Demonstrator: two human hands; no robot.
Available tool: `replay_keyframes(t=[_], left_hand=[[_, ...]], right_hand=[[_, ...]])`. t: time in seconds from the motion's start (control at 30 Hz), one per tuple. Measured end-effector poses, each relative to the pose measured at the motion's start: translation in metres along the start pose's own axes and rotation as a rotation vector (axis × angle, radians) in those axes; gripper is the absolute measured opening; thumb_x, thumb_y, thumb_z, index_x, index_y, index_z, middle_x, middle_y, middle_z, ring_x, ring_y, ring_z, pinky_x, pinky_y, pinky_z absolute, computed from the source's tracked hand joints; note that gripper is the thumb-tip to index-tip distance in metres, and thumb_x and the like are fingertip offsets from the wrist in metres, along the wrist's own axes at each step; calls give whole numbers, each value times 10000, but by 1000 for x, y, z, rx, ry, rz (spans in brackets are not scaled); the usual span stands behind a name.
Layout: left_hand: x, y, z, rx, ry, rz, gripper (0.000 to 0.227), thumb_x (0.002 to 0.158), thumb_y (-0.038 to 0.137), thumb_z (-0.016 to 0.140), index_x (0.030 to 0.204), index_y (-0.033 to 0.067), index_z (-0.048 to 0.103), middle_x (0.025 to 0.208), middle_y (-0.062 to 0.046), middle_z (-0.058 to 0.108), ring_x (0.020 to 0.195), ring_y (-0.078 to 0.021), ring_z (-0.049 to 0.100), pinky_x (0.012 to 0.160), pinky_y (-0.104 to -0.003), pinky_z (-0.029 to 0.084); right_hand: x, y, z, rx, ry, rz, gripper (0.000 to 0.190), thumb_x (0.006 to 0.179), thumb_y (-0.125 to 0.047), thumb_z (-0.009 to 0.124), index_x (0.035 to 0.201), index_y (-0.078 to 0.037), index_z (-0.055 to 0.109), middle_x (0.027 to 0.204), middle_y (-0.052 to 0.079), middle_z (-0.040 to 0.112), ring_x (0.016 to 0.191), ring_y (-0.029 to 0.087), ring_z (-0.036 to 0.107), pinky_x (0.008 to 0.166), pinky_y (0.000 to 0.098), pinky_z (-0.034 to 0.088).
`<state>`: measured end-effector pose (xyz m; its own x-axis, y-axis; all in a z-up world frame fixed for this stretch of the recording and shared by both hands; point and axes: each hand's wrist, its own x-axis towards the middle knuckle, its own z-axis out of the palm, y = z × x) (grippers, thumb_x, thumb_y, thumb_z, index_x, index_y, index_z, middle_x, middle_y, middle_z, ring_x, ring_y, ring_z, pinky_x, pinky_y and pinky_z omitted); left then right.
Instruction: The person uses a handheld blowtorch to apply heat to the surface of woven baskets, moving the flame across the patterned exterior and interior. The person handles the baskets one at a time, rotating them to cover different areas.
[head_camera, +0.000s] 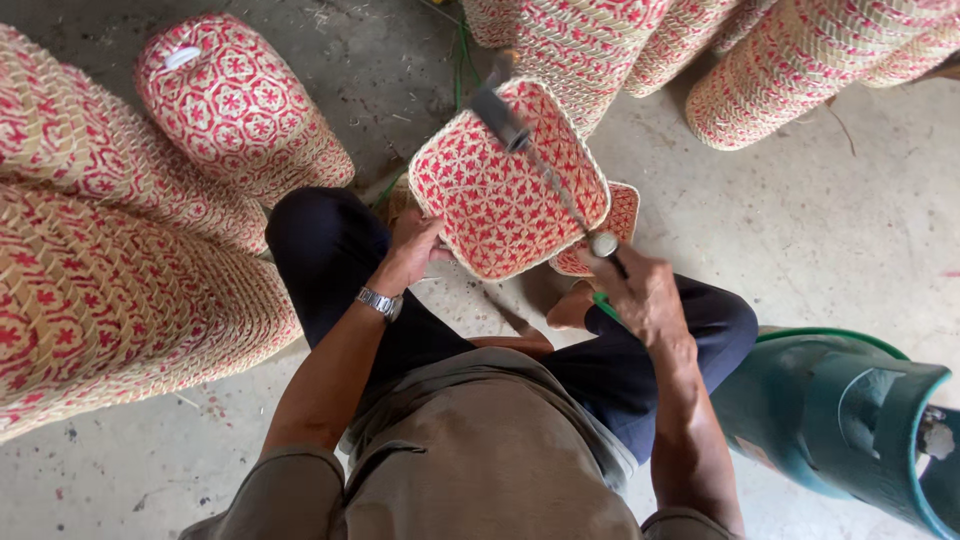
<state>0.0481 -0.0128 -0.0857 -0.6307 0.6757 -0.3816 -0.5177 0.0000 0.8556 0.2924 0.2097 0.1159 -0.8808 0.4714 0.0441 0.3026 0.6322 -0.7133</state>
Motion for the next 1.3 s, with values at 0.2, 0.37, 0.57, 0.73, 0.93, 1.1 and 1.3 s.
replay_keyframes(t=[0.2, 0.37, 0.57, 0.73, 0.93, 1.1, 1.3], left_hand=[[-5, 5, -2, -110, 41, 105, 406, 987, 212, 623, 1340, 16, 581, 1279, -187, 687, 1065, -256, 741, 845, -482, 665], [-9, 21, 8, -174, 147, 124, 572, 869, 74, 595, 1413, 118, 423, 1272, -125, 645, 1059, -284, 733, 810, -521, 665], [-8, 19, 11, -213, 197, 165, 554, 926, 99, 622, 1437, 94, 409, 1314, -123, 636, 1079, -272, 712, 825, -514, 659], [-6, 15, 12, -290, 201, 210, 551, 923, 96, 609, 1426, 112, 384, 1311, -101, 613, 1098, -253, 701, 836, -510, 658], [1, 12, 6, -314, 197, 279, 503, 922, 49, 593, 1400, 63, 438, 1258, -135, 645, 1081, -283, 702, 885, -529, 644], [13, 13, 5, -317, 240, 402, 419, 933, 7, 570, 1348, 2, 513, 1263, -144, 656, 1120, -269, 704, 964, -514, 614], [18, 16, 14, -396, 256, 454, 431, 913, -48, 554, 1343, -36, 524, 1266, -147, 653, 1120, -276, 687, 996, -487, 607]], right_hand=[[10, 0, 47, -82, -108, -111, 411, 891, -187, 765, 1256, -45, 638, 858, 193, 731, 793, 340, 721, 735, 437, 562], [14, 11, 56, -270, -249, -263, 597, 657, -144, 843, 1233, -121, 687, 1055, 192, 725, 860, 343, 706, 759, 437, 571], [18, 16, 58, -422, -279, -326, 846, 441, -149, 899, 1261, -110, 694, 1159, 165, 632, 907, 371, 693, 772, 451, 573], [19, 11, 62, -508, -394, -93, 840, 489, -121, 902, 1295, -235, 695, 1152, 127, 624, 936, 380, 683, 784, 472, 562], [27, 6, 55, -211, -318, 136, 438, 956, -335, 806, 1330, -157, 665, 1011, 159, 725, 972, 342, 744, 860, 442, 577], [27, 3, 46, -408, -313, -124, 875, 454, -211, 900, 1291, -146, 654, 1161, 173, 671, 965, 376, 694, 834, 455, 555], [32, 14, 60, -207, -173, -19, 470, 906, -306, 765, 1307, -88, 649, 1114, 203, 709, 1001, 395, 688, 873, 479, 533]])
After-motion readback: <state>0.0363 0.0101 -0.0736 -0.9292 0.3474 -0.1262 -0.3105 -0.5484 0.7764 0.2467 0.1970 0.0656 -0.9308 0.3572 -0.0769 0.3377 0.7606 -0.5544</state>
